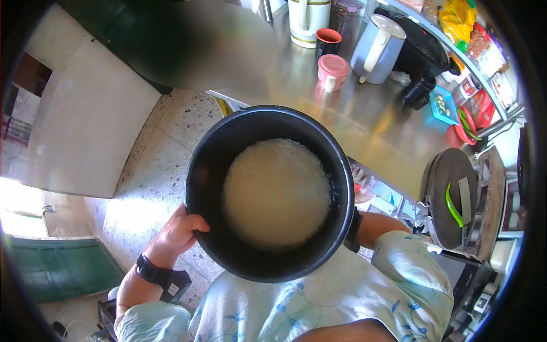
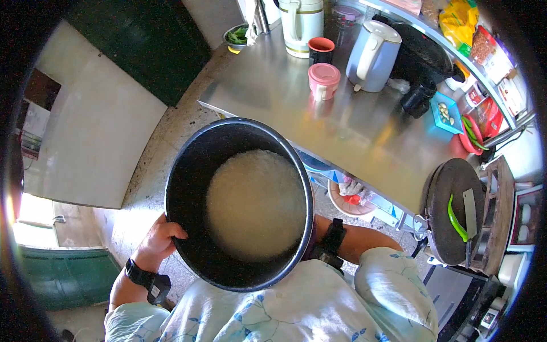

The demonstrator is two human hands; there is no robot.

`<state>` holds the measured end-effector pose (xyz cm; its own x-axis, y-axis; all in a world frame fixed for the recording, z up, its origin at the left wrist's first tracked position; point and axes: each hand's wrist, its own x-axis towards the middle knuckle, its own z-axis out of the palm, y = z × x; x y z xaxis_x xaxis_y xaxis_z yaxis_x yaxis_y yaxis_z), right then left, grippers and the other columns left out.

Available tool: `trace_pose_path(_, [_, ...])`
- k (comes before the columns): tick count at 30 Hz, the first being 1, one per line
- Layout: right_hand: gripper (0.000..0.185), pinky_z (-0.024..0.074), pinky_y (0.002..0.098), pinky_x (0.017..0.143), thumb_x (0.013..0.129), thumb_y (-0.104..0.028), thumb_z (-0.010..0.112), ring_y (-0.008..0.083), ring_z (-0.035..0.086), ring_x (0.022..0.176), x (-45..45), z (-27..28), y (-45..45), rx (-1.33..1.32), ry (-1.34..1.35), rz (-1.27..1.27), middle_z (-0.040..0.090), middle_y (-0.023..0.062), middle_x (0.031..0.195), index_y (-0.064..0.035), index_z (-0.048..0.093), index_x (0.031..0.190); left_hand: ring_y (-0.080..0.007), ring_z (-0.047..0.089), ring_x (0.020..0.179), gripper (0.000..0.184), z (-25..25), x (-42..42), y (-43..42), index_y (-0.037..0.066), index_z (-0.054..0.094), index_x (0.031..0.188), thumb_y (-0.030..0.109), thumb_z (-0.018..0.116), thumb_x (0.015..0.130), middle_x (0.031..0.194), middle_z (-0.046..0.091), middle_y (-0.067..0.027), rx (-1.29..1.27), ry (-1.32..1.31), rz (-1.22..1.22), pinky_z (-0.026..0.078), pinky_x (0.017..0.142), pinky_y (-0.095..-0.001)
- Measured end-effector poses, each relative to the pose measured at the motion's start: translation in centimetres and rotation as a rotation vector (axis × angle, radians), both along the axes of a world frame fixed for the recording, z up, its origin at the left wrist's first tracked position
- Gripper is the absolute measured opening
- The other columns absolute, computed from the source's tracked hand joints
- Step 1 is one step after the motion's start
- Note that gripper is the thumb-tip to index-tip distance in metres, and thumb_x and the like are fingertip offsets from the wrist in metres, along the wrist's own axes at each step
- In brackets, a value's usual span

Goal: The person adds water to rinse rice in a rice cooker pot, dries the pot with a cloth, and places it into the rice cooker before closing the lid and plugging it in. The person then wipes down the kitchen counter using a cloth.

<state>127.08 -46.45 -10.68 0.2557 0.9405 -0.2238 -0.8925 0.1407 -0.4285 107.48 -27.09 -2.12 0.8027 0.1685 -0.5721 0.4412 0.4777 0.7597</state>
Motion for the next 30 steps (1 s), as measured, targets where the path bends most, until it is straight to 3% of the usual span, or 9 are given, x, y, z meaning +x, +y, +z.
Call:
trace_pose_path(4, [0.037,0.0400,0.0295,0.085,0.088,-0.027,0.042,0.0136,0.053,0.089,-0.5,0.0,-0.2,-0.003,0.046,-0.037,0.053,0.0110,0.109,0.0001,0.047,0.112,-0.0209,0.057,0.082,0.033,0.2,-0.3,-0.3,-0.002,0.051,0.103,0.002,0.053,0.070,0.095,0.058,-0.0124,0.101,-0.028,-0.094,0.046,0.072,-0.0291])
trace_pose_path(6, [0.037,0.0400,0.0295,0.085,0.088,-0.028,0.042,0.0137,0.053,0.090,-0.6,0.0,-0.3,0.005,0.067,-0.049,0.053,0.0110,0.109,0.0001,0.047,0.112,-0.0189,0.051,0.098,0.047,0.3,-0.5,4.7,0.002,0.040,0.119,0.022,0.056,0.079,0.105,0.054,-0.0100,0.167,-0.078,-0.530,0.040,0.085,-0.0291])
trace_pose_path(8, [0.037,0.0400,0.0295,0.085,0.088,-0.028,0.042,0.0137,0.053,0.090,-1.0,0.1,-0.4,0.018,0.102,-0.051,0.053,0.0110,0.110,0.0001,0.047,0.112,-0.0177,0.039,0.112,0.069,4.4,4.6,3.0,0.002,0.026,0.128,0.034,0.058,0.077,0.121,0.042,-0.0096,0.477,-0.194,-0.571,0.031,0.093,-0.0286])
trace_pose_path(15, [0.039,0.0400,0.0295,0.085,0.088,-0.029,0.042,0.0139,0.053,0.091,-1.9,0.3,-0.5,0.072,0.204,-0.033,0.053,0.0109,0.110,0.0001,0.046,0.113,-0.0221,0.042,0.110,0.062,0.0,10.2,6.8,-0.001,0.033,0.124,0.005,0.060,0.068,0.118,0.046,-0.0138,0.246,0.152,-0.853,0.029,0.096,-0.0338])
trace_pose_path(20, [0.040,0.0400,0.0295,0.085,0.087,-0.030,0.042,0.0140,0.053,0.092,-0.9,0.8,-1.1,0.031,0.204,-0.037,0.052,0.0109,0.110,0.0001,0.046,0.113,-0.0239,0.056,0.090,0.039,-4.5,3.6,10.2,-0.003,0.052,0.103,-0.005,0.051,0.064,0.100,0.057,-0.0126,0.233,0.265,-0.491,0.041,0.083,-0.0330])
trace_pose_path(22, [0.043,0.0388,0.0298,0.087,0.088,-0.032,0.040,0.0158,0.050,0.099,-0.2,0.4,-1.4,-0.045,0.182,-0.023,0.051,0.0107,0.113,-0.0001,0.042,0.117,-0.0254,0.057,0.085,0.037,-7.5,0.5,11.9,-0.004,0.053,0.100,-0.006,0.049,0.064,0.096,0.058,-0.0139,0.518,0.129,-0.566,0.044,0.079,-0.0337])
trace_pose_path(24, [0.038,0.0394,0.0262,0.082,0.089,-0.030,0.039,0.0133,0.051,0.093,0.7,-2.4,-0.6,-0.320,-0.424,-0.165,0.054,0.0082,0.104,-0.0008,0.046,0.111,-0.0273,0.057,0.085,0.037,-4.3,0.8,6.2,-0.006,0.053,0.099,-0.008,0.047,0.063,0.093,0.058,-0.0146,0.007,0.147,-0.083,0.045,0.079,-0.0351])
trace_pose_path(25, [0.036,0.0397,0.0245,0.080,0.089,-0.029,0.039,0.0121,0.052,0.090,0.7,-3.2,-0.2,-0.449,-0.728,-0.230,0.056,0.0070,0.100,-0.0012,0.048,0.109,-0.0274,0.057,0.083,0.036,-5.0,0.1,5.2,-0.006,0.052,0.099,-0.009,0.046,0.063,0.093,0.058,-0.0155,0.078,0.153,0.029,0.046,0.078,-0.0355])
trace_pose_path(30, [0.036,0.0409,0.0269,0.079,0.089,-0.033,0.037,0.0125,0.051,0.089,-1.7,-1.8,-0.4,-0.313,-0.391,-0.431,0.056,0.0054,0.100,-0.0053,0.050,0.108,-0.0305,0.056,0.087,0.036,-8.8,-0.4,1.9,-0.008,0.052,0.097,-0.010,0.043,0.062,0.098,0.056,-0.0172,-0.042,0.030,0.279,0.046,0.079,-0.0406])
